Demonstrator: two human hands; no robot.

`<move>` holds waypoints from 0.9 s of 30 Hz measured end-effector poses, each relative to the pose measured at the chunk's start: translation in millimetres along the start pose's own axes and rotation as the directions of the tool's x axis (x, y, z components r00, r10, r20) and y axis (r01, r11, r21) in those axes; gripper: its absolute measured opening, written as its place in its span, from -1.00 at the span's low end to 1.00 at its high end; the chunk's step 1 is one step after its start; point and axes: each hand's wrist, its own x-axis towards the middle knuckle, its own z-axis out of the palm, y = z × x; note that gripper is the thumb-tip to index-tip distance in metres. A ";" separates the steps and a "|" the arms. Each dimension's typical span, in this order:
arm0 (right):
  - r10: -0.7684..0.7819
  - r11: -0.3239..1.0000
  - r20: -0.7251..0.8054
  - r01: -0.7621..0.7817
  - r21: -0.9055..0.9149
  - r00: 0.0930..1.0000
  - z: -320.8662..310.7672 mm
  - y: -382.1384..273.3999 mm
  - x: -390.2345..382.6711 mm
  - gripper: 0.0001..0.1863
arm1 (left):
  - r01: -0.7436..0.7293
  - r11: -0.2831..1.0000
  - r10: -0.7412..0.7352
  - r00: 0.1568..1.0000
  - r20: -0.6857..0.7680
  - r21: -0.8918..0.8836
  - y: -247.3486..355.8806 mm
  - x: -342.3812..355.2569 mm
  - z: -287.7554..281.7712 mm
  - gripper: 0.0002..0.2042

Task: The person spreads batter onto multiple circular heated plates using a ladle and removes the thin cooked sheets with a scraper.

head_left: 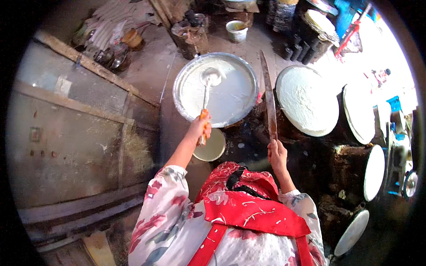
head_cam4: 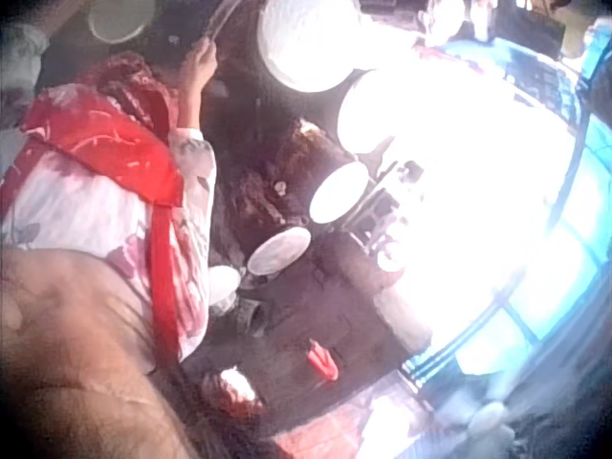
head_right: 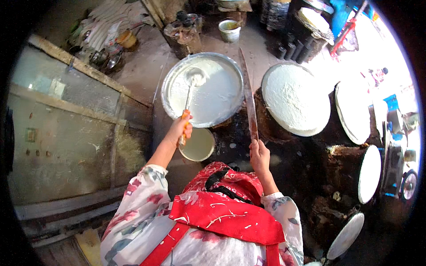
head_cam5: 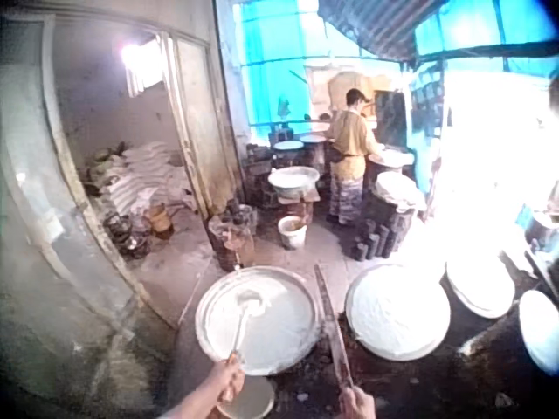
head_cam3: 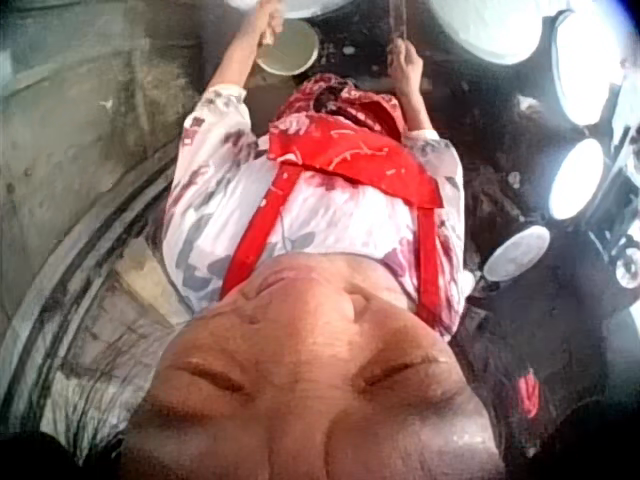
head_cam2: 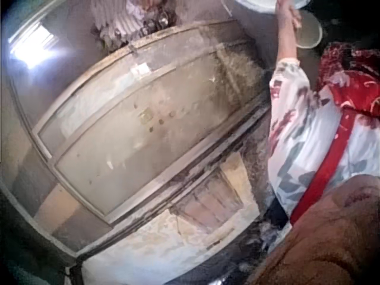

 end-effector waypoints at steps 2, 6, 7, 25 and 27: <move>0.036 0.999 -0.057 -0.034 0.036 0.998 -17.4 12.6 -9.3 -0.61 | 0.191 0.916 -0.104 0.962 0.252 -0.351 14.6 6.2 10.1 -0.69; 0.084 0.985 -0.176 -0.055 0.162 0.981 -43.4 24.2 -23.7 -0.61 | 0.441 0.775 -0.097 0.791 0.604 -0.453 56.0 -8.8 54.9 -0.67; 0.100 0.979 -0.215 -0.057 0.197 0.972 -50.8 26.0 -28.2 -0.60 | 0.483 0.757 -0.121 0.766 0.631 -0.440 69.8 -16.1 75.9 -0.65; 0.308 0.937 -0.941 0.127 0.325 0.137 -290.8 124.6 -283.8 -0.87 | 0.624 0.388 -0.760 -0.200 0.619 0.678 -109.0 -120.4 551.9 -0.59; 0.328 0.944 -0.945 0.043 0.327 -0.019 -319.3 142.0 -322.4 -0.86 | 0.595 0.270 -0.788 -0.316 0.529 0.757 -167.4 -147.7 602.2 -0.59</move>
